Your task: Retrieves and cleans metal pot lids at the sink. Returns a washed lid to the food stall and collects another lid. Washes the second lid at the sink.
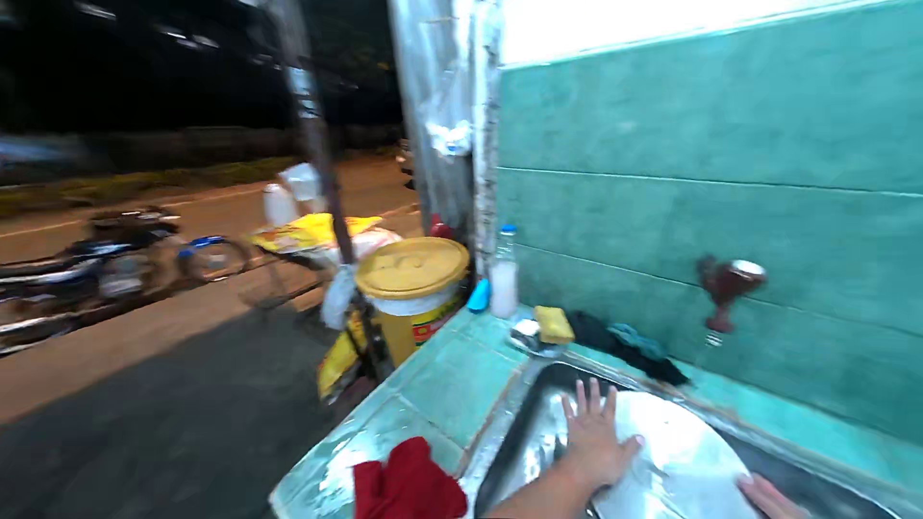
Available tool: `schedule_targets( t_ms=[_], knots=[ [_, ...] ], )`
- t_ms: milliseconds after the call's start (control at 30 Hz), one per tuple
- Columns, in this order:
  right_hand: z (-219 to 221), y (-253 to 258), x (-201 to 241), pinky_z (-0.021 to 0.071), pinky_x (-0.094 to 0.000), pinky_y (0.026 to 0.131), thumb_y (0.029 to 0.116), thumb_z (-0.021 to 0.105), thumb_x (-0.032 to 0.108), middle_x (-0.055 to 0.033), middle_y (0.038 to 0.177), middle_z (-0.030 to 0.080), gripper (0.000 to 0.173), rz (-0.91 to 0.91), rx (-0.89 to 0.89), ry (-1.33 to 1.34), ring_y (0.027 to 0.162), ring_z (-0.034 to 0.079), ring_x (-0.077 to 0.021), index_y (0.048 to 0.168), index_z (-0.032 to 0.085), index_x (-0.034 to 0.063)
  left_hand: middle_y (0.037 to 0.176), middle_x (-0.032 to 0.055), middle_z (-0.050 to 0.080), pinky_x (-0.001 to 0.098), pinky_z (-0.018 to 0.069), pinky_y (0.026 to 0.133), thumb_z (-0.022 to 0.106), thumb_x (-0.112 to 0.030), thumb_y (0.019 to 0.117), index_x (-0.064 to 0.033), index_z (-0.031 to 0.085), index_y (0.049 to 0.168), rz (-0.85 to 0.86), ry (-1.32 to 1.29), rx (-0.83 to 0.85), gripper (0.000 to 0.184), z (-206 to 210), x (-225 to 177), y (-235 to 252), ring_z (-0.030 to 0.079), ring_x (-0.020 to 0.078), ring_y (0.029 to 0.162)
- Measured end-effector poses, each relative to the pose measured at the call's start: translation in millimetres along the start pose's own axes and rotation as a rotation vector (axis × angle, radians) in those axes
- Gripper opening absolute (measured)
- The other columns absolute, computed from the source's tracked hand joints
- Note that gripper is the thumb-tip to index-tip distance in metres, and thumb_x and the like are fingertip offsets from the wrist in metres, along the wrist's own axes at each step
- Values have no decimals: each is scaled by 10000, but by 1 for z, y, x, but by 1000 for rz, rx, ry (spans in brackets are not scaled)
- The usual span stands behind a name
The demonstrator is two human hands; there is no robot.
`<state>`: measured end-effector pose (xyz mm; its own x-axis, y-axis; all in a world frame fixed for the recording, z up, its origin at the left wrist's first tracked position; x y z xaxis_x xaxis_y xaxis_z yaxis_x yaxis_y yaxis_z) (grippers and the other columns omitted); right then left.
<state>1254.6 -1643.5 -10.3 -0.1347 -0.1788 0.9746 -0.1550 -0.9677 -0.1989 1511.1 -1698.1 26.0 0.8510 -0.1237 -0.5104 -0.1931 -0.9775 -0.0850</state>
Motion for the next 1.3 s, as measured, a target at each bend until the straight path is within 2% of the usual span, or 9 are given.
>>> schedule_targets(
  t_ms=[233, 400, 567, 667, 833, 967, 1067, 1167, 1300],
  knots=[
    [23, -19, -10, 614, -399, 741, 1078, 466, 132, -136, 973, 690, 247, 101, -194, 183, 830, 705, -199, 1259, 561, -6, 1731, 88, 89, 632, -53, 1247, 431, -677, 990, -141, 201, 1653, 463, 60, 215, 883, 53, -71, -3, -18, 298, 1597],
    [31, -36, -15, 612, -381, 720, 1085, 449, 124, -128, 933, 686, 218, 125, -252, 239, 802, 702, -190, 1211, 571, -6, 1727, 142, -1, 628, -58, 1242, 411, -737, 957, -102, 109, 1658, 223, 130, 179, 993, 38, -52, 16, -52, 344, 1590],
    [38, -39, -10, 600, -319, 678, 1084, 453, 87, -87, 866, 659, 190, 120, -308, 260, 730, 678, -138, 1195, 570, -11, 1733, 70, 78, 634, -54, 1242, 409, -653, 1009, -132, 160, 1658, 458, 60, 242, 869, 56, -78, -2, -8, 286, 1598],
    [27, -45, -2, 610, -344, 699, 1082, 460, 88, -119, 926, 679, 205, 108, -339, 222, 772, 697, -163, 1215, 575, -18, 1726, 108, 105, 670, -25, 1232, 409, -677, 990, -155, 218, 1650, 235, 90, 123, 863, 37, -45, 19, 15, 352, 1591],
    [1, -44, 2, 613, -358, 693, 1095, 447, 125, -132, 933, 678, 233, 46, -418, 230, 775, 700, -176, 1230, 568, -20, 1611, 228, 357, 523, 371, 1182, 672, -424, 971, -60, 175, 1635, -162, -599, 86, 905, 24, 20, 14, 418, 349, 1460],
    [-4, -35, 0, 610, -372, 748, 1086, 485, 136, -166, 979, 692, 259, -8, -511, 61, 832, 708, -200, 1244, 590, -41, 1296, 227, 618, 474, 577, 910, 544, -225, 1071, -91, 291, 1564, -405, -1412, 144, 570, 33, 18, -21, 672, 311, 1102],
    [9, -27, 8, 347, -528, 1196, 1081, 481, 231, -262, 1529, 465, 559, -59, -396, -705, 1417, 476, -366, 1565, 350, -17, 1291, 229, 619, 453, 583, 900, 530, -159, 1072, -63, 310, 1557, -379, -1502, 64, 541, 27, 13, -27, 680, 292, 1081],
    [42, -22, 7, -13, -690, 1226, 1024, 364, 636, -266, 1694, 80, 852, 5, -244, -1229, 1577, 30, -436, 1652, 171, 94, 1406, 218, 561, 467, 545, 984, 556, -154, 1060, -65, 320, 1563, -344, -1438, 27, 563, 23, 11, -28, 628, 293, 1201],
    [70, -17, 2, -74, -670, 1225, 1023, 198, 702, -165, 1725, -27, 791, -10, -47, -1306, 1583, -83, -385, 1668, 112, 253, 1425, 218, 545, 457, 543, 989, 571, -134, 1051, -47, 337, 1552, -334, -1400, -27, 559, 15, 12, -31, 615, 290, 1221]
  ],
)
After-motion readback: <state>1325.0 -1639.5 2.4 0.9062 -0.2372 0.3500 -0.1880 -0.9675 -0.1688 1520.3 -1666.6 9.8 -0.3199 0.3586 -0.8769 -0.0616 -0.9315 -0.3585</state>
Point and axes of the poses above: each hand's wrist, its own y-axis towards the middle knuckle, its own z-axis out of the palm, x = y × z, the point moved 6 cm from there along y, towards the middle knuckle
